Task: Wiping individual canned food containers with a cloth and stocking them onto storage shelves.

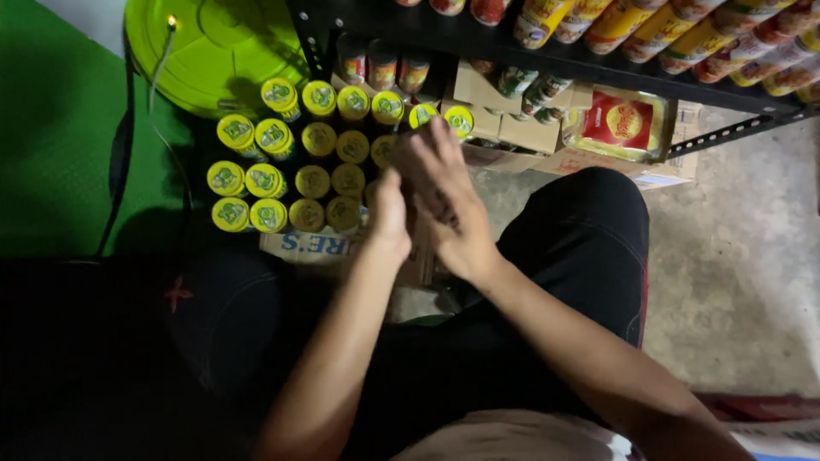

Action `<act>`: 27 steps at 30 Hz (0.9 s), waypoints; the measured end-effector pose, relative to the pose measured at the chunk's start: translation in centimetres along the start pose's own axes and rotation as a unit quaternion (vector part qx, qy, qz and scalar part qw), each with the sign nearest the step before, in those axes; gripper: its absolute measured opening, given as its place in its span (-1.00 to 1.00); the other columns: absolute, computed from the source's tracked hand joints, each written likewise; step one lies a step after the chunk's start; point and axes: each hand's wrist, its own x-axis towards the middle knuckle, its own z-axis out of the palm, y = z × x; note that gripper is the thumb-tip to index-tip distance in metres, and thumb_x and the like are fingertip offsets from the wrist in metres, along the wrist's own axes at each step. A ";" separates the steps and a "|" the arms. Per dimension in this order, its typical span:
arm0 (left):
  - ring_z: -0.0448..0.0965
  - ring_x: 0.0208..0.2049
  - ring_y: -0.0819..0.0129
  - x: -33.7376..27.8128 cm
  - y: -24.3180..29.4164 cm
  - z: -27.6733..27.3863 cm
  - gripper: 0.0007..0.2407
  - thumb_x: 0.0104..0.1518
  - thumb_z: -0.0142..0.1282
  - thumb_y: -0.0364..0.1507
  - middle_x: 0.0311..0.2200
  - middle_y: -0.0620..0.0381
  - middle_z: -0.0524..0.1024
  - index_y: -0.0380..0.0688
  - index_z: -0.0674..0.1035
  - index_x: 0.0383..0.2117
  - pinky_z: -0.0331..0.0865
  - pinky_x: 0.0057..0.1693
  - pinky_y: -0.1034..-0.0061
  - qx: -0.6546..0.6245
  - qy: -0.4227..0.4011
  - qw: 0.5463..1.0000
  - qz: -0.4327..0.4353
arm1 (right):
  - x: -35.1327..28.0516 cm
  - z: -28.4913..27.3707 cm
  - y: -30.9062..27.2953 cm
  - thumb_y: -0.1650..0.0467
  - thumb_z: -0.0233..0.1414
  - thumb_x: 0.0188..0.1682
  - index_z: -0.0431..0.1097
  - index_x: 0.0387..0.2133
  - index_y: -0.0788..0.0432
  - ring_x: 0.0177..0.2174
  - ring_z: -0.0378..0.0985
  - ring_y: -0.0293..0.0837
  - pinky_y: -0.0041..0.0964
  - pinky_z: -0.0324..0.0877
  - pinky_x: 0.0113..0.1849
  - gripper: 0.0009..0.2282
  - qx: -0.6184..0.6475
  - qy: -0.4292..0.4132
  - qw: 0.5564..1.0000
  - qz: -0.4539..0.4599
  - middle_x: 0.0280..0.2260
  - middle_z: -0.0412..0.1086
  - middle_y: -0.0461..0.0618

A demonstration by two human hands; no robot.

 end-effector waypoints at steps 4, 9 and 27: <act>0.37 0.24 0.00 1.8 0.9 -1.7 -0.18 -0.04 0.21 0.06 0.26 -0.18 0.27 -0.14 0.26 0.34 0.34 0.24 0.21 -0.123 -0.050 0.990 0.036 | -1.3 0.5 -0.9 0.63 0.11 -0.02 0.22 0.31 0.14 0.39 -0.29 0.34 0.27 -0.19 0.33 -0.43 -0.019 -0.066 0.998 -0.017 0.41 -0.04 0.11; 0.55 -0.15 0.26 4.6 -0.6 -3.6 -0.60 0.05 0.26 -0.03 -0.19 0.08 0.50 -0.05 0.49 -0.21 0.48 -0.04 0.50 -0.151 -0.071 0.985 0.048 | -1.0 0.4 0.0 0.68 0.05 -0.04 0.21 0.30 0.16 0.39 -0.28 0.33 0.34 -0.21 0.34 -0.42 0.065 -0.052 0.997 0.002 0.42 -0.09 0.15; 0.34 0.21 0.07 3.8 0.1 -4.0 -0.10 0.00 0.18 0.11 0.28 -0.30 0.11 -0.31 0.11 0.33 0.39 0.21 0.38 -0.113 -0.109 0.983 0.093 | -1.3 0.4 0.0 0.68 0.04 -0.07 0.30 0.24 0.19 0.37 -0.17 0.39 0.34 -0.11 0.31 -0.46 0.039 -0.056 0.997 -0.029 0.38 -0.01 0.18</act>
